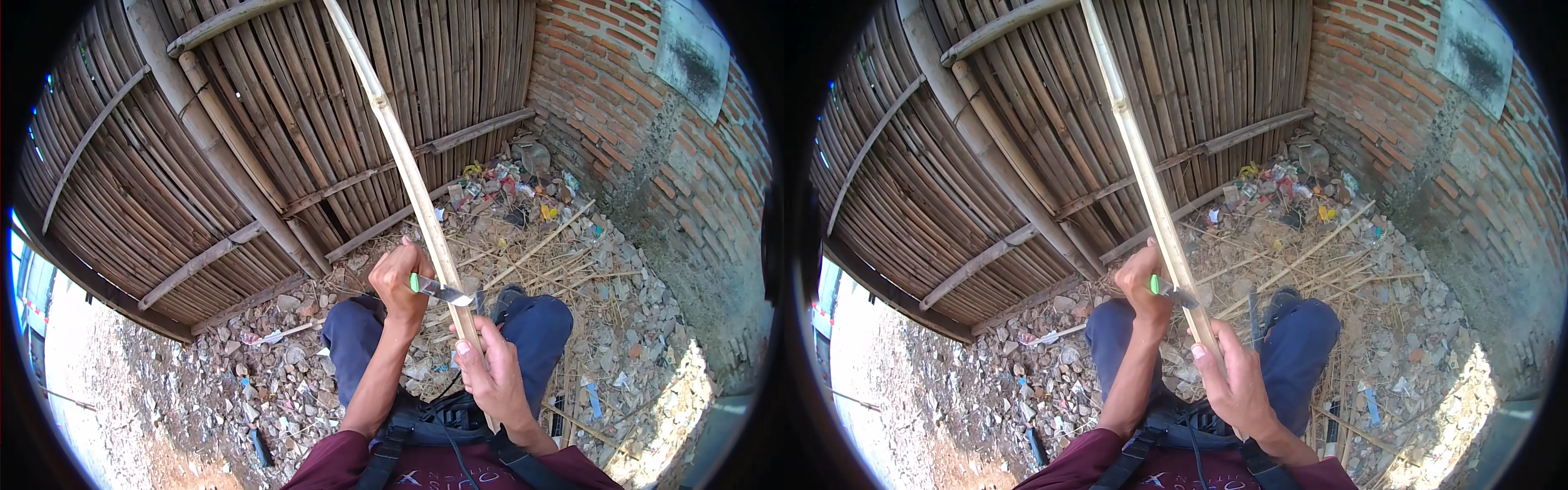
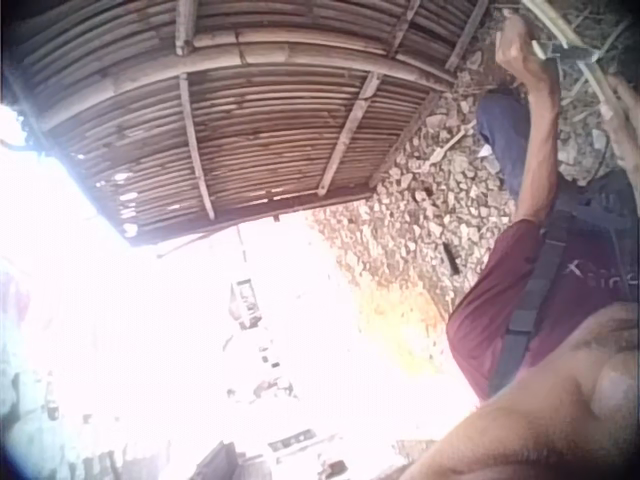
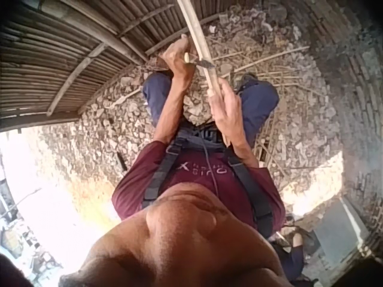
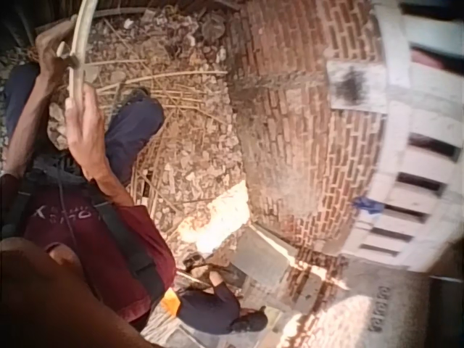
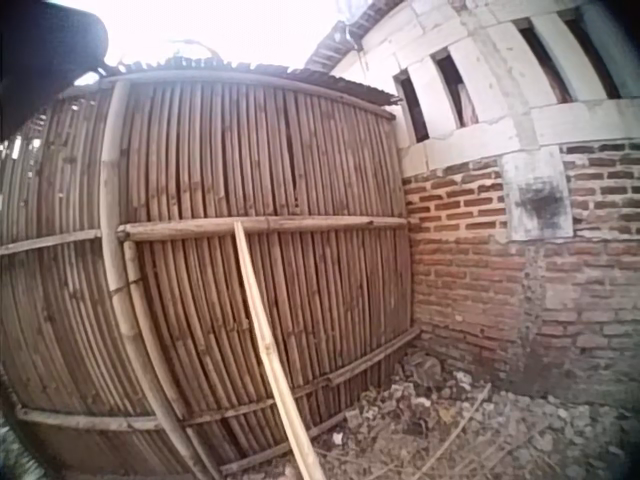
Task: The person whittles a long piece of bamboo with a knife.
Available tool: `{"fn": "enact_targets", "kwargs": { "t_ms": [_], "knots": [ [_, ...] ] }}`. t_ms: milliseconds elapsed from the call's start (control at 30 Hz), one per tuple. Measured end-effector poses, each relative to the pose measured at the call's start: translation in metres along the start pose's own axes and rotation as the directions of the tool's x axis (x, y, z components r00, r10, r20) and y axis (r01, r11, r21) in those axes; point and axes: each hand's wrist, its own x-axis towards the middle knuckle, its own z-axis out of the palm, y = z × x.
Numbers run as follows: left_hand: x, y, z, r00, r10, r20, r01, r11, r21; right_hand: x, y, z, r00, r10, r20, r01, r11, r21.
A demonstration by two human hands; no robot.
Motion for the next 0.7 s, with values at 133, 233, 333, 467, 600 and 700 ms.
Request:
{"fn": "enact_targets", "kwargs": {
  "t_ms": [133, 233, 333, 467, 600, 700],
  "knots": [
    [-0.006, 0.014, -0.008, 0.971, -0.073, 0.227, 0.082, 0.996, -0.030, 0.004, -0.004, -0.011, 0.998, 0.060, -0.002, -0.060, 0.997, 0.046],
    [-0.004, 0.013, -0.019, 0.915, -0.097, 0.393, 0.107, 0.994, -0.004, 0.005, 0.000, -0.010, 1.000, 0.019, -0.021, -0.019, 0.999, 0.040],
    [0.007, 0.007, -0.021, 0.931, 0.011, 0.366, 0.031, 0.994, -0.109, 0.003, -0.009, -0.008, 0.999, 0.048, 0.022, -0.049, 0.998, 0.048],
    [0.012, 0.010, -0.023, 0.918, -0.093, 0.386, 0.203, 0.945, -0.256, 0.003, -0.013, -0.005, 0.999, -0.002, 0.052, -0.001, 0.999, 0.042],
    [0.023, 0.018, -0.031, 0.879, -0.112, 0.463, 0.269, 0.919, -0.289, 0.008, -0.015, -0.008, 0.999, 0.013, 0.046, -0.013, 1.000, -0.006],
    [0.023, 0.020, -0.030, 0.836, -0.129, 0.534, 0.331, 0.894, -0.302, 0.010, -0.013, -0.009, 0.999, 0.003, 0.045, -0.001, 0.999, -0.049]
  ]
}}
